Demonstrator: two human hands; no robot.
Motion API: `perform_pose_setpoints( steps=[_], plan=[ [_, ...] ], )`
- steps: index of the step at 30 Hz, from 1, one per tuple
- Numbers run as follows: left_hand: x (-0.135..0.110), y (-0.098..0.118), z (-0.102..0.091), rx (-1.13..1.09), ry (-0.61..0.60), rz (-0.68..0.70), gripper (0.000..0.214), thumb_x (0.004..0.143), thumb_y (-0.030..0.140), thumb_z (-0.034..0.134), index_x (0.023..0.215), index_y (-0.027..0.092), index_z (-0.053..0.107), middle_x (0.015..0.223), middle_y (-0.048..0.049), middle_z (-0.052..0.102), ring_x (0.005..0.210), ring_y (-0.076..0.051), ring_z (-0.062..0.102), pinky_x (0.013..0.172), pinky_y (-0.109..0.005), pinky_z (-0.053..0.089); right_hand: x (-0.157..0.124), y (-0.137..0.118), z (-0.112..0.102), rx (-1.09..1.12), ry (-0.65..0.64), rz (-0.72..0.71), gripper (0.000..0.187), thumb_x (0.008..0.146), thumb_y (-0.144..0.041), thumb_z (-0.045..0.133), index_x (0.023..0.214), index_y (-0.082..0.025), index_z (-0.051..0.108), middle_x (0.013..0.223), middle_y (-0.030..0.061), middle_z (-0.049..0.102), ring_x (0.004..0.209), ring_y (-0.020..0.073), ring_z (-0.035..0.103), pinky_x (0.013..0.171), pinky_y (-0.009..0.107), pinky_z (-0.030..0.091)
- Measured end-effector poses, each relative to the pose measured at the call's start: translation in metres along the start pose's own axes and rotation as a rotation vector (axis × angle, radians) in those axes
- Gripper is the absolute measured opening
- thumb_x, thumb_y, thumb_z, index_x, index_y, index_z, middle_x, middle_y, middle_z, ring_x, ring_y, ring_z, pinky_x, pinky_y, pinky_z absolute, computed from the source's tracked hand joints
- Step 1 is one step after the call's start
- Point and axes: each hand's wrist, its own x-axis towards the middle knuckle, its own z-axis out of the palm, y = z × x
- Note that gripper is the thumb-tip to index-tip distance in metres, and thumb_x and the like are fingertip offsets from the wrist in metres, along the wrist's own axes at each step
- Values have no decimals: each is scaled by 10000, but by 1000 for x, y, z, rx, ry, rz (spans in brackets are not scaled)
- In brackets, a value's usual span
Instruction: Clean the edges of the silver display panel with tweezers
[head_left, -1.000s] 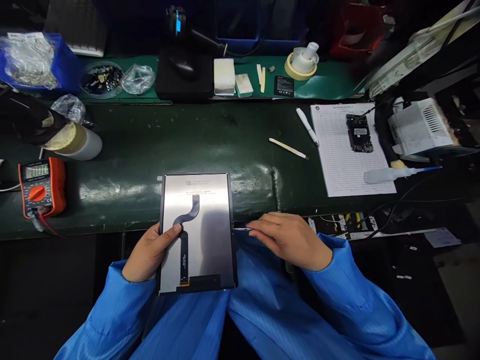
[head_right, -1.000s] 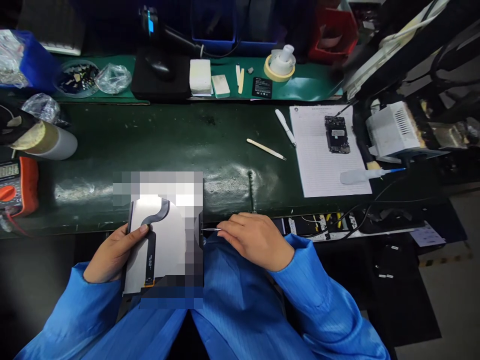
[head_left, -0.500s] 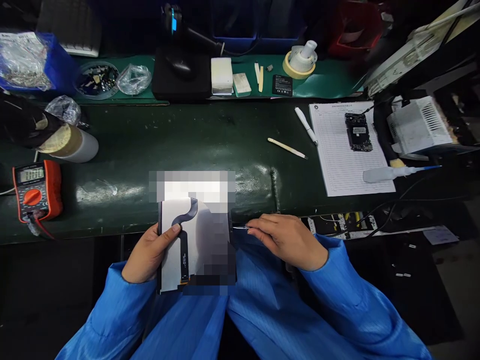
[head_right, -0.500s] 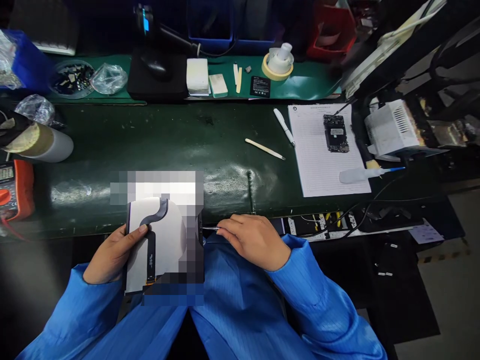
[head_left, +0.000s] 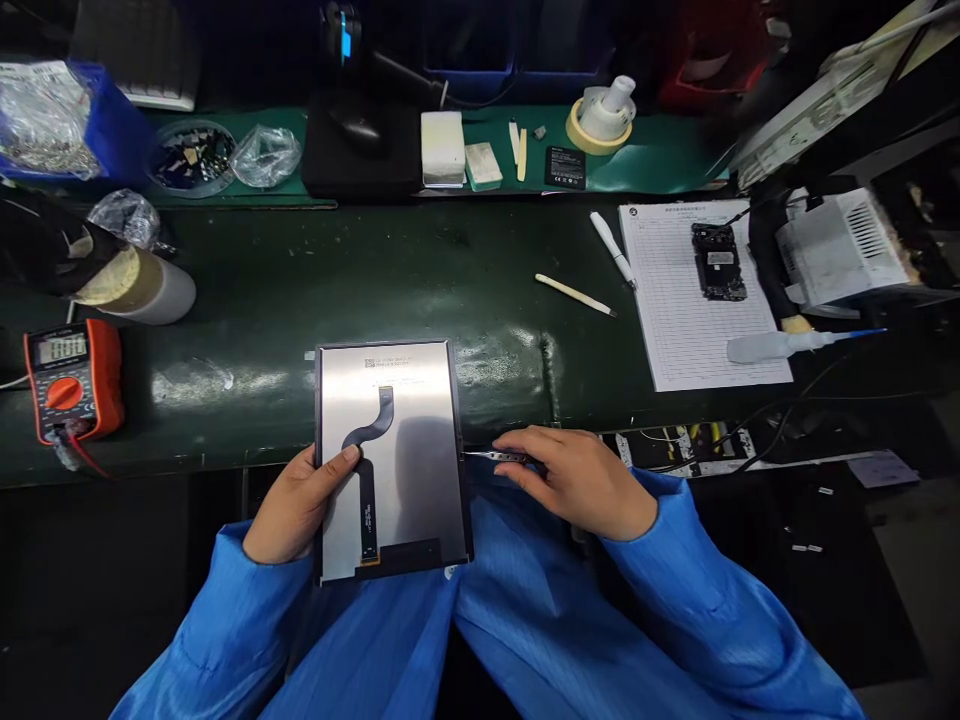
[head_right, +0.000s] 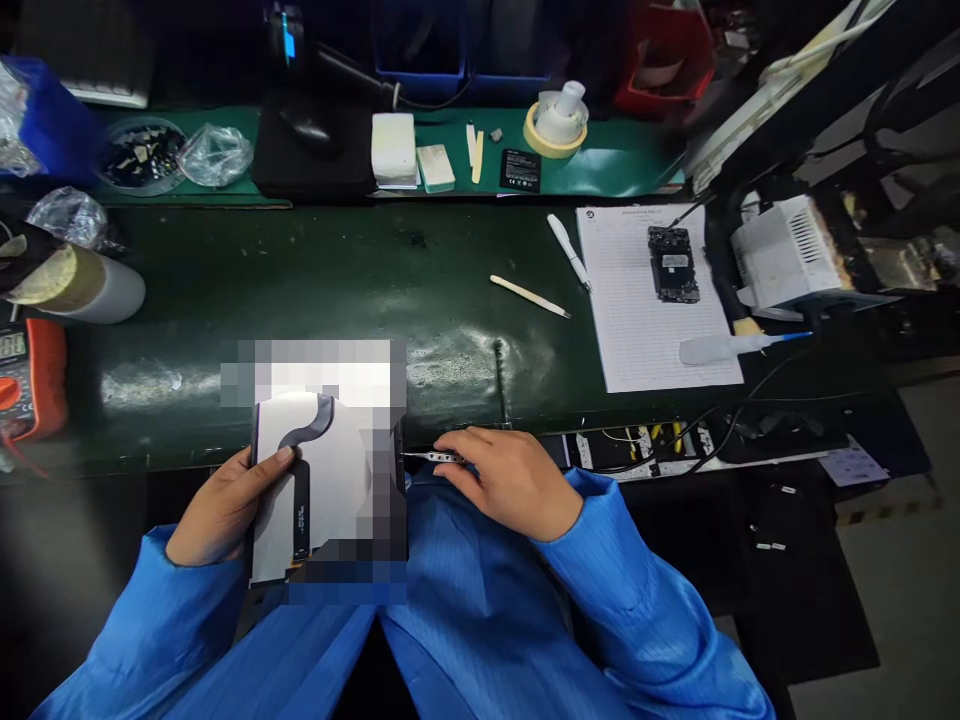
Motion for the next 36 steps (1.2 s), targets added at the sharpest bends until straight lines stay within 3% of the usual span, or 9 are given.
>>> perform_pose_setpoints(
  steps=[10, 16, 22, 26, 30, 36],
  plan=[
    [7, -6, -11, 2, -33, -3, 594, 609, 456, 935, 1082, 147, 752, 807, -63, 784, 694, -230, 742, 652, -310, 612, -1, 0, 0, -9, 18, -11, 219, 1022, -318, 585, 1138, -187, 717, 969, 28, 783, 800, 164, 743, 735, 280, 576],
    [6, -7, -9, -9, -41, 5, 569, 625, 447, 929, 1074, 145, 752, 818, -69, 789, 730, -229, 751, 749, -329, 622, -3, 1, 1, -19, 22, -39, 226, 1038, -336, 551, 1086, -204, 729, 935, 29, 770, 813, 165, 731, 734, 278, 568],
    [11, 6, -5, 22, -23, 55, 528, 644, 451, 908, 1034, 136, 742, 826, -82, 791, 741, -252, 760, 647, -290, 601, 9, 6, 3, 18, 23, 14, 217, 1017, -326, 590, 1159, -219, 715, 994, 31, 776, 844, 173, 737, 738, 281, 564],
    [37, 32, -1, 37, -35, 134, 541, 632, 404, 898, 1055, 111, 731, 806, -101, 787, 707, -279, 760, 615, -320, 609, 41, 22, 5, 18, 48, -9, 193, 987, -294, 638, 1154, -233, 711, 1069, 33, 774, 910, 192, 735, 770, 291, 557],
    [71, 64, 2, -40, -73, 249, 453, 676, 301, 855, 1065, 124, 705, 852, -102, 794, 716, -268, 764, 683, -351, 633, 93, 36, 3, -53, 111, -34, 165, 991, -276, 632, 1113, -231, 733, 1050, 44, 780, 950, 216, 727, 804, 306, 531],
    [112, 106, 4, -32, -99, 438, 468, 658, 332, 873, 1021, 110, 678, 829, -85, 784, 665, -227, 744, 655, -320, 619, 168, 45, -20, -97, 120, -99, 166, 993, -238, 614, 1076, -218, 756, 1001, 63, 777, 959, 224, 707, 833, 326, 513]
  ],
)
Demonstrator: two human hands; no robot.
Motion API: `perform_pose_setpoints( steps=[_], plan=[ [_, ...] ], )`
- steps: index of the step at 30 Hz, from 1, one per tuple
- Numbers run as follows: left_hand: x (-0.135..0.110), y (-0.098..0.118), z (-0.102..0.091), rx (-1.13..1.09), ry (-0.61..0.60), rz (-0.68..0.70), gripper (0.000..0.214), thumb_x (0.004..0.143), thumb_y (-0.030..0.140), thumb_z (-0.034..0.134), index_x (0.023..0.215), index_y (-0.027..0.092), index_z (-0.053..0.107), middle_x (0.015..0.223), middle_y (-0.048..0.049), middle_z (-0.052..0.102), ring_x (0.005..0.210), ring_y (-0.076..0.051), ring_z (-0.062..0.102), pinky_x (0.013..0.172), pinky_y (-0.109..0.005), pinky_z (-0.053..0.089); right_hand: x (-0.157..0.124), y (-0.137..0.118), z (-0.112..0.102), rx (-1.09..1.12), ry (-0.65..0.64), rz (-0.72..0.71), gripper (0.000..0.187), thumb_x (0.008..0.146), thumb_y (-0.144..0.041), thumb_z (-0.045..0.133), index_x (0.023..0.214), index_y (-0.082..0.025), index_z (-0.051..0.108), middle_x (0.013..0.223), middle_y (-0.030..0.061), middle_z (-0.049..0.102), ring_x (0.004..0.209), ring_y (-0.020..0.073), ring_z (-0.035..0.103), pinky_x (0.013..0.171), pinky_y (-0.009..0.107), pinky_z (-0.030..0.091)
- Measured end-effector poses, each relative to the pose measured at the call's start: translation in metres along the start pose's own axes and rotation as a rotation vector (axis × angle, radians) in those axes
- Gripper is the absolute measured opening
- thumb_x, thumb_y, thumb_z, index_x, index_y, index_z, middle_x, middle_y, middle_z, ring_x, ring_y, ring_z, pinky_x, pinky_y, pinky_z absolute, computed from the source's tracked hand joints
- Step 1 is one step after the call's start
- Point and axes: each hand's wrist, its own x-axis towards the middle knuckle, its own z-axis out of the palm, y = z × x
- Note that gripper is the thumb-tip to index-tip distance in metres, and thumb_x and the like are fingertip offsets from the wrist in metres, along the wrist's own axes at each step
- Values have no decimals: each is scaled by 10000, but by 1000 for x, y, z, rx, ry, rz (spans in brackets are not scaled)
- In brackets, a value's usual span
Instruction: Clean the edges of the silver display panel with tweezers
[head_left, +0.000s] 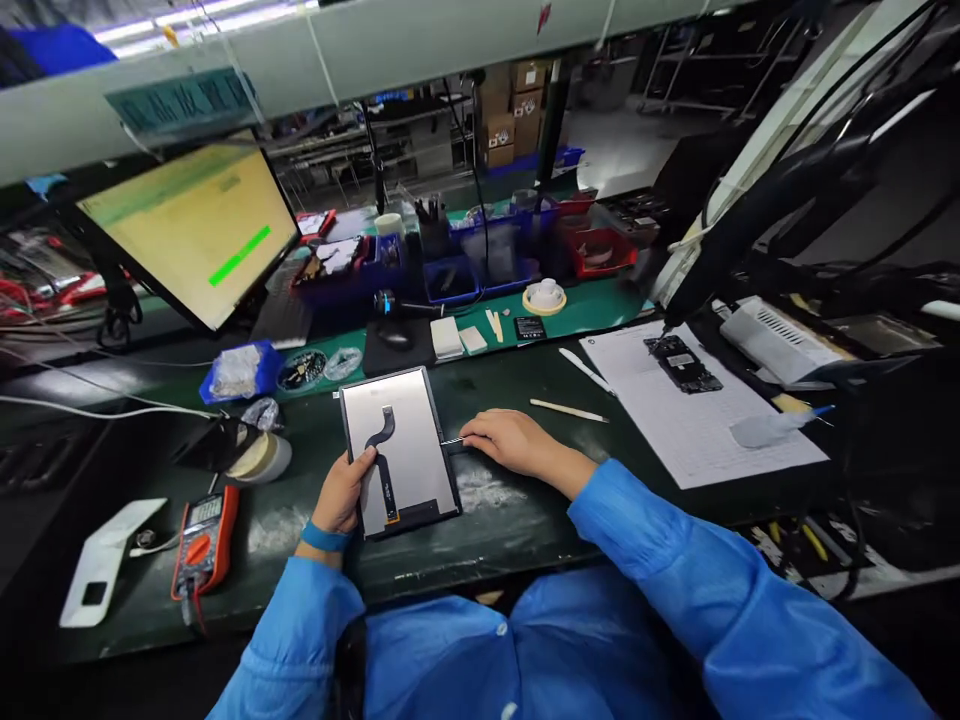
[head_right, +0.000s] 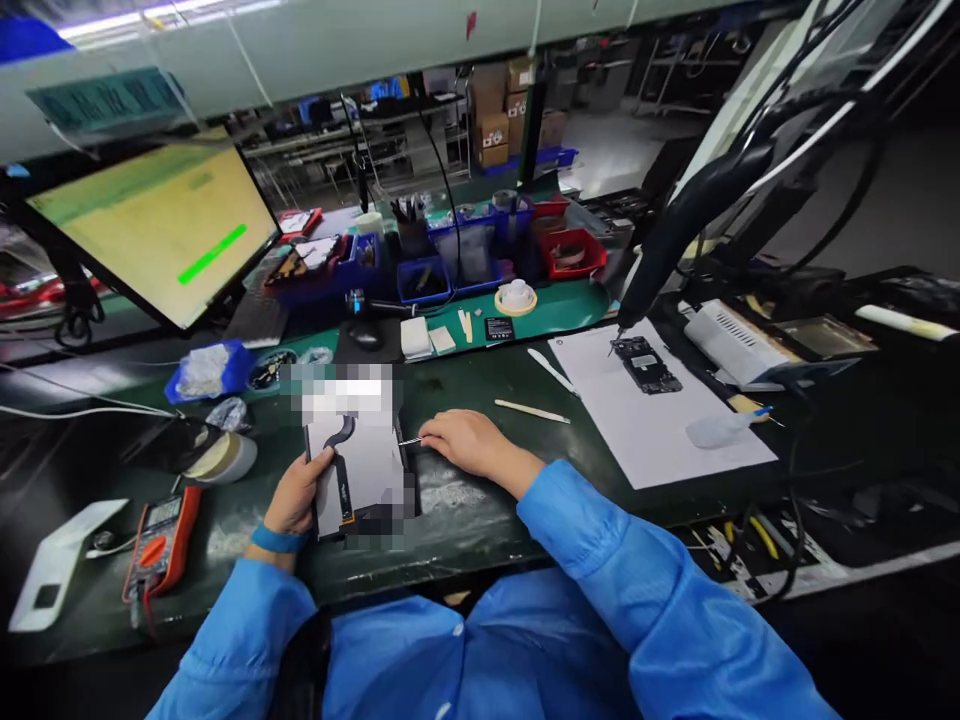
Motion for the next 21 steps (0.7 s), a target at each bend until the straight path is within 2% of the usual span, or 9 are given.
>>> perform_pose_setpoints(
  steps=[4, 9, 14, 18, 21],
  plan=[
    [19, 4, 0, -24, 68, 34, 479, 665, 330, 883, 1038, 122, 667, 850, -76, 784, 673, -206, 741, 675, -306, 614, 15, 9, -3, 45, 64, 19, 198, 1012, -246, 570, 1101, -211, 744, 1060, 62, 778, 975, 213, 718, 830, 320, 529],
    [20, 2, 0, 17, 43, 42, 539, 659, 384, 900, 1070, 127, 664, 868, -70, 783, 697, -209, 742, 677, -306, 611, 4, 18, 7, 159, 88, 64, 213, 947, -240, 656, 1147, -242, 729, 1100, 42, 777, 957, 204, 733, 811, 307, 538],
    [19, 1, -1, 84, 73, 35, 544, 662, 408, 899, 1066, 136, 657, 907, -77, 792, 712, -219, 752, 696, -318, 616, 3, 25, 15, 90, 76, 22, 190, 987, -281, 617, 1113, -236, 751, 1000, 44, 775, 923, 206, 715, 783, 300, 516],
    [20, 0, -1, 89, 82, 40, 562, 651, 422, 897, 1071, 135, 658, 924, -82, 793, 718, -235, 756, 698, -338, 619, 6, 29, 22, 50, 125, 10, 211, 1011, -281, 588, 1119, -228, 761, 986, 50, 766, 950, 203, 699, 829, 300, 505],
    [20, -1, 0, 80, 83, 48, 574, 642, 430, 898, 1067, 130, 656, 939, -90, 794, 746, -243, 761, 716, -339, 619, 6, 28, 25, 34, 107, 30, 224, 1017, -283, 579, 1144, -232, 756, 988, 47, 770, 944, 206, 705, 822, 302, 503]
  ],
)
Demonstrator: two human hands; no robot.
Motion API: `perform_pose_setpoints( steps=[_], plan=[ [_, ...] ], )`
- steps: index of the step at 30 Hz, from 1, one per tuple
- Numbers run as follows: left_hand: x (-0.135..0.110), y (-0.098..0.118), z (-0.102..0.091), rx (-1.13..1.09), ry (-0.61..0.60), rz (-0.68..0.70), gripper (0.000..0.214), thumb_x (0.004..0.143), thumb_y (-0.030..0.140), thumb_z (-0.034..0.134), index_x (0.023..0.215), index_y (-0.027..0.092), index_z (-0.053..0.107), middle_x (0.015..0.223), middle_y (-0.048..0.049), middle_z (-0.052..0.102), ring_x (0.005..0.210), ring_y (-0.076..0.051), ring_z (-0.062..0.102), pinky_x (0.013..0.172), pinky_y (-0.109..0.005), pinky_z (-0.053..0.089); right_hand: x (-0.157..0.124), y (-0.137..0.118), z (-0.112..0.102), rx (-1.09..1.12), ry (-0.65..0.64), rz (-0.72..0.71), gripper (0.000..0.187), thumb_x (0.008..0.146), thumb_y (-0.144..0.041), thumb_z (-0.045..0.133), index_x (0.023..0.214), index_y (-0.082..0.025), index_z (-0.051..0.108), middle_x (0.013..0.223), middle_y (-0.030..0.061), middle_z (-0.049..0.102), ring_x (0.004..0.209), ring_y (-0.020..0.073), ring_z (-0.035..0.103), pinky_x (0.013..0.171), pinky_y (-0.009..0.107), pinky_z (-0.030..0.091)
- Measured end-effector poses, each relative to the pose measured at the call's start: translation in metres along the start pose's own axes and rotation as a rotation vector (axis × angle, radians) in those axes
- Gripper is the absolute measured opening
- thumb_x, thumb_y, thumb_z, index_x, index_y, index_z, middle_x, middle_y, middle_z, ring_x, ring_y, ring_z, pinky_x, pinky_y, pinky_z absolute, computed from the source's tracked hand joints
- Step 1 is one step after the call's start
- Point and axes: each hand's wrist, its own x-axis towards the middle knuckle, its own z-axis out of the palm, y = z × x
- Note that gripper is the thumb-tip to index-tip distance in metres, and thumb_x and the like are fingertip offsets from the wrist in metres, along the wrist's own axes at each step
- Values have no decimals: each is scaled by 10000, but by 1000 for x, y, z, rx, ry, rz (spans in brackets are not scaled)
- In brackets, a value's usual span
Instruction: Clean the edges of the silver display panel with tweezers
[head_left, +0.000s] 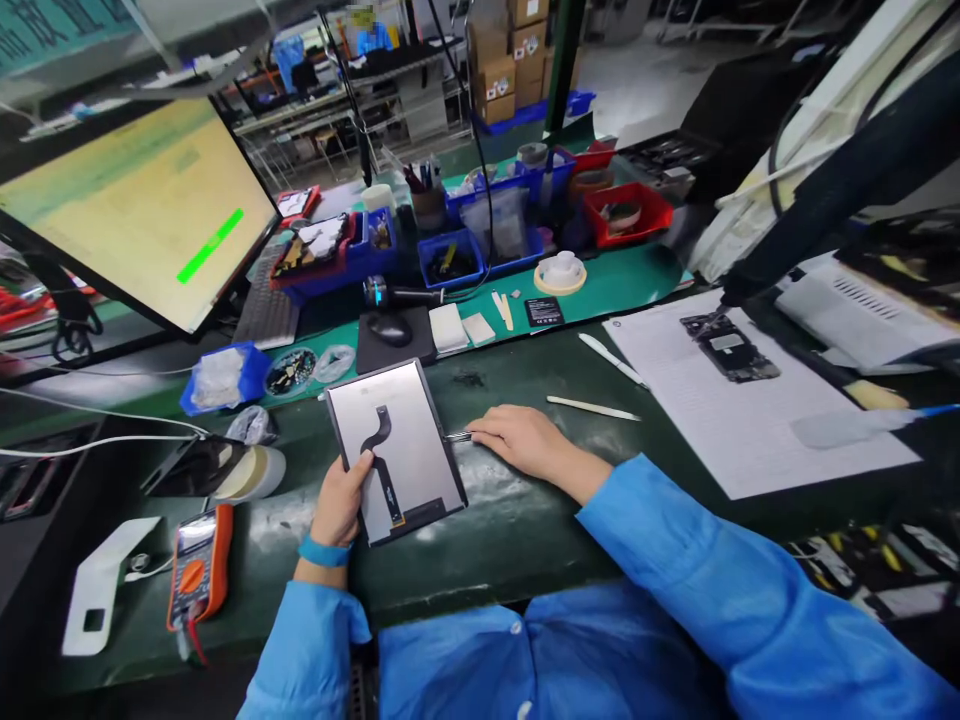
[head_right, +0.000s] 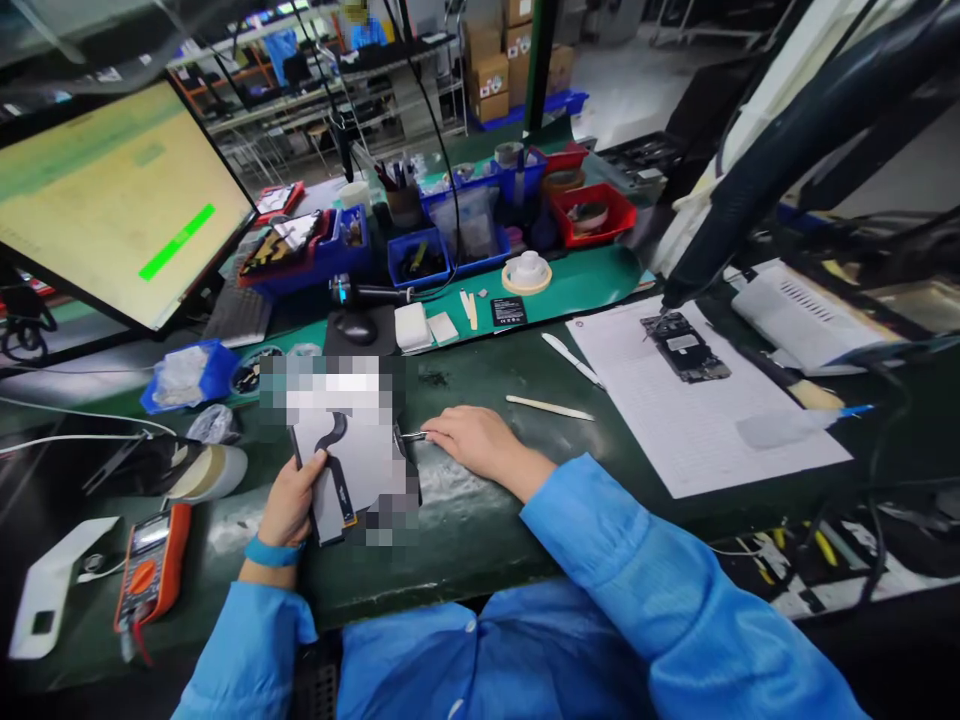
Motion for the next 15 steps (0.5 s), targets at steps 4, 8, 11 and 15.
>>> perform_pose_setpoints(
  steps=[4, 8, 11, 15],
  plan=[
    [-1, 0, 1, 4, 11, 7, 557, 643, 415, 898, 1057, 133, 656, 898, -80, 794, 741, -237, 760, 702, -320, 618, -2, -3, 0, 17, -15, 30, 227, 993, -288, 622, 1193, -259, 725, 1072, 31, 773, 959, 201, 715, 796, 288, 499],
    [-2, 1, 1, 14, 5, 8, 561, 643, 414, 892, 1075, 140, 662, 957, -94, 794, 774, -254, 766, 730, -341, 622, -3, -3, 0, -2, -8, -4, 192, 1001, -295, 607, 1115, -249, 754, 1026, 39, 766, 943, 196, 712, 774, 282, 488],
    [-2, 0, 1, 24, 2, 17, 570, 642, 427, 889, 1079, 138, 665, 975, -101, 792, 816, -266, 769, 766, -355, 622, -3, -3, 0, -28, -2, -19, 219, 1018, -302, 574, 1108, -247, 765, 973, 50, 762, 934, 201, 707, 762, 287, 484],
    [-2, -1, 1, 23, 12, 24, 571, 632, 428, 893, 1063, 135, 661, 971, -102, 792, 812, -264, 768, 775, -360, 620, -5, -5, -2, -5, -18, 11, 213, 1003, -311, 603, 1159, -255, 737, 1009, 37, 771, 916, 197, 714, 748, 287, 485]
  ],
)
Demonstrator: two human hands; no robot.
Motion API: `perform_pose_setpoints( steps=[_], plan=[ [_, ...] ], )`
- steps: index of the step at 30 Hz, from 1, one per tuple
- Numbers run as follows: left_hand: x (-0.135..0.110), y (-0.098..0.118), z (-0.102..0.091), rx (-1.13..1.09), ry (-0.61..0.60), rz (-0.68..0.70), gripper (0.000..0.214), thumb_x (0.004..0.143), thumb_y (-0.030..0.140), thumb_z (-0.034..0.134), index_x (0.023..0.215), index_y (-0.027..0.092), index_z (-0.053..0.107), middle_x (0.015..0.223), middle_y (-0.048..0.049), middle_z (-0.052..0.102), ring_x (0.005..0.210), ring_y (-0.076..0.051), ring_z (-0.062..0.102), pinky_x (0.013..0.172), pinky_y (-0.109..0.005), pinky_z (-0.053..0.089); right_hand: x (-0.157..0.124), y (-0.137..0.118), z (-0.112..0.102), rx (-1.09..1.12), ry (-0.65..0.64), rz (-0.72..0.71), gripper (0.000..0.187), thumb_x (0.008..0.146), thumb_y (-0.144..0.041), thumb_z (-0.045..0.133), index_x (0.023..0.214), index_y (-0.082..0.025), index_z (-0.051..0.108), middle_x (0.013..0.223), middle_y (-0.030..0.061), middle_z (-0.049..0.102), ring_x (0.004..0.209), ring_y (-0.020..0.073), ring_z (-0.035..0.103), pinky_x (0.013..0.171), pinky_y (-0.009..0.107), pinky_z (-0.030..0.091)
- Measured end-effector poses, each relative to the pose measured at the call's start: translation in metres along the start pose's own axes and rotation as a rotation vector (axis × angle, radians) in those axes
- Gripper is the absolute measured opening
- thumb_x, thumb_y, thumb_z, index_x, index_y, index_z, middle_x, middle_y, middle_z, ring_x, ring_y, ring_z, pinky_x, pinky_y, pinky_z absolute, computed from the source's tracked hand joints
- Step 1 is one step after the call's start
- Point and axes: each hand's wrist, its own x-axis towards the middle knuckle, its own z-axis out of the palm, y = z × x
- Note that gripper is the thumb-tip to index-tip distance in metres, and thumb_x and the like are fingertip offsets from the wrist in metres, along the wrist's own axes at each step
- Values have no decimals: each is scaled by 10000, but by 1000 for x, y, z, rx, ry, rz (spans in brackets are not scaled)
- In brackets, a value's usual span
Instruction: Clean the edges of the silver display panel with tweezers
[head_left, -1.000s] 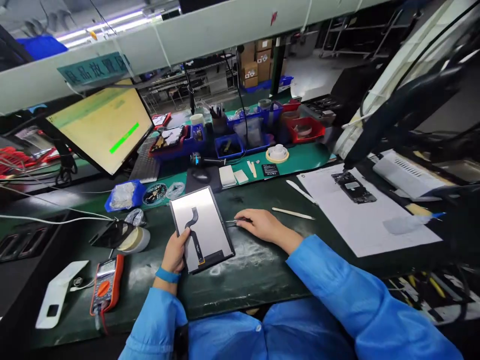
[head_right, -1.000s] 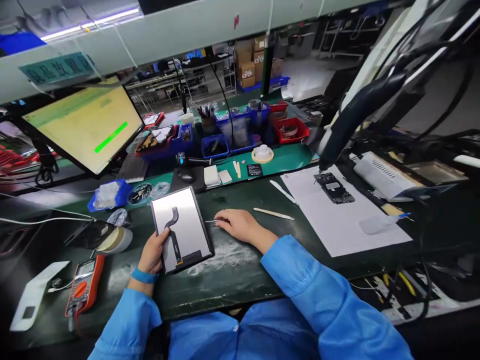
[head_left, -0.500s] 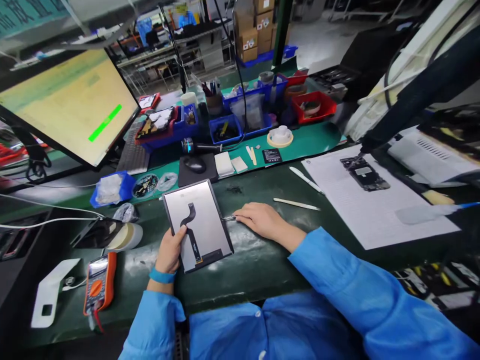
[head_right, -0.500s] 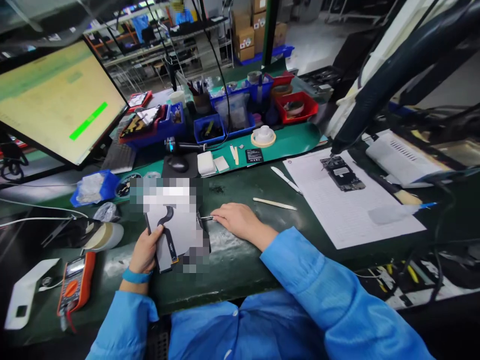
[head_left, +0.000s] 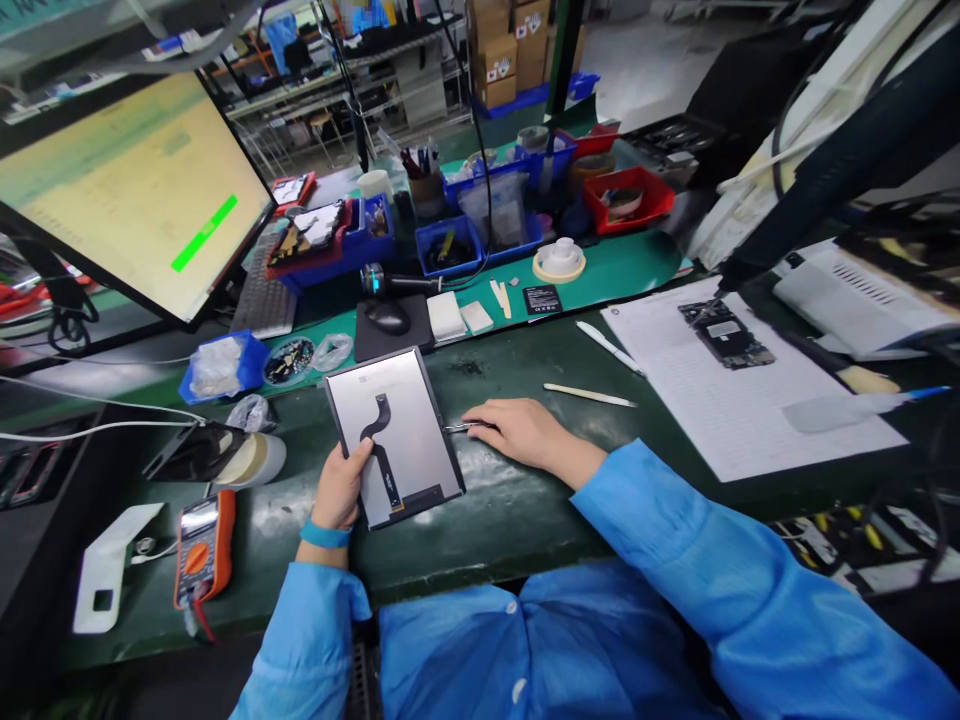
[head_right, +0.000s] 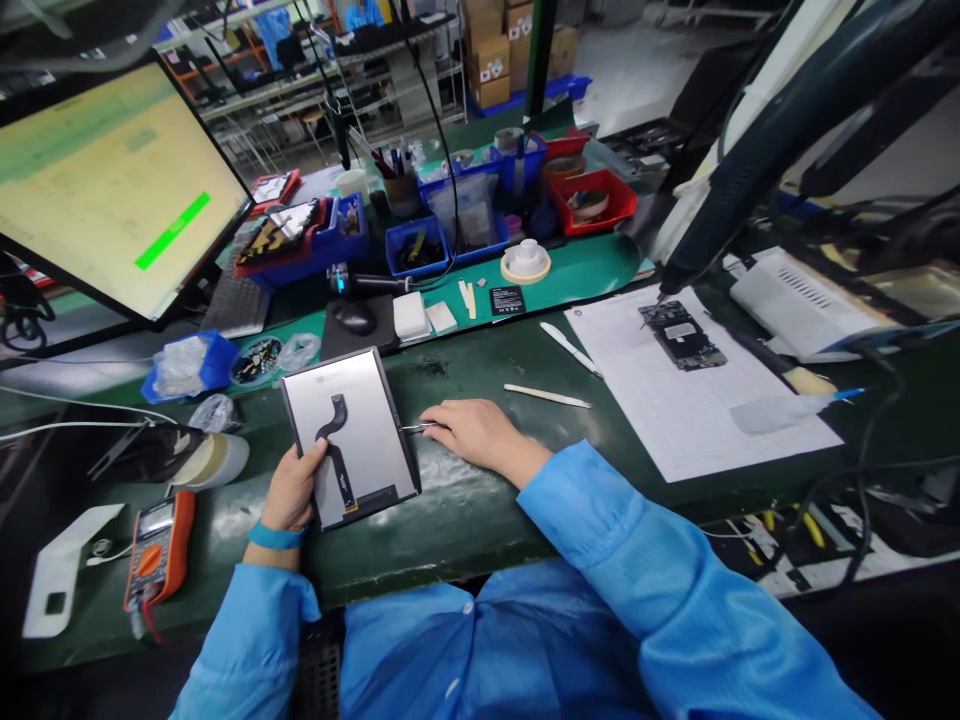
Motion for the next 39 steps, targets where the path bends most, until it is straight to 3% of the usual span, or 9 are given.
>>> perform_pose_setpoints(
  steps=[9, 14, 20, 25, 32, 39],
  plan=[
    [0, 0, 0, 13, -13, 17, 582, 622, 463, 894, 1042, 135, 659, 914, -92, 791, 834, -278, 765, 795, -366, 610, 0, -3, -5, -60, -18, -14, 214, 1024, -308, 571, 1110, -245, 757, 964, 43, 763, 926, 201, 705, 750, 286, 467],
    [0, 0, 2, 7, -15, 26, 571, 631, 447, 895, 1048, 137, 657, 915, -85, 792, 801, -259, 763, 768, -349, 611, -1, -4, -4, -46, -26, 5, 196, 980, -318, 649, 1140, -248, 738, 1019, 39, 768, 898, 199, 709, 722, 282, 460],
    [-3, 2, 2, 10, -10, 13, 590, 603, 454, 904, 1036, 138, 657, 923, -88, 791, 816, -273, 764, 783, -364, 612, -1, -5, -6, -90, -23, -17, 231, 1031, -335, 563, 1132, -255, 755, 958, 37, 760, 910, 193, 703, 729, 279, 452],
    [-3, 2, 3, 1, -5, 14, 600, 599, 449, 908, 1047, 139, 655, 948, -88, 792, 820, -266, 765, 786, -360, 613, -2, -6, -7, -53, -30, 10, 202, 980, -318, 650, 1145, -246, 740, 1018, 29, 771, 904, 196, 713, 711, 280, 454],
    [-2, 2, 2, 2, -1, 11, 578, 603, 442, 906, 1029, 143, 656, 926, -78, 792, 785, -258, 762, 760, -352, 613, -2, -7, -8, -72, -43, 5, 240, 1028, -324, 565, 1162, -253, 751, 991, 39, 769, 912, 199, 714, 726, 285, 460],
    [2, -2, 1, -7, 13, 24, 615, 582, 456, 913, 1038, 132, 655, 930, -80, 792, 765, -245, 758, 761, -355, 615, -3, -5, -7, -76, -66, 12, 201, 990, -325, 636, 1146, -250, 739, 1016, 29, 767, 881, 193, 706, 694, 277, 432]
  ],
)
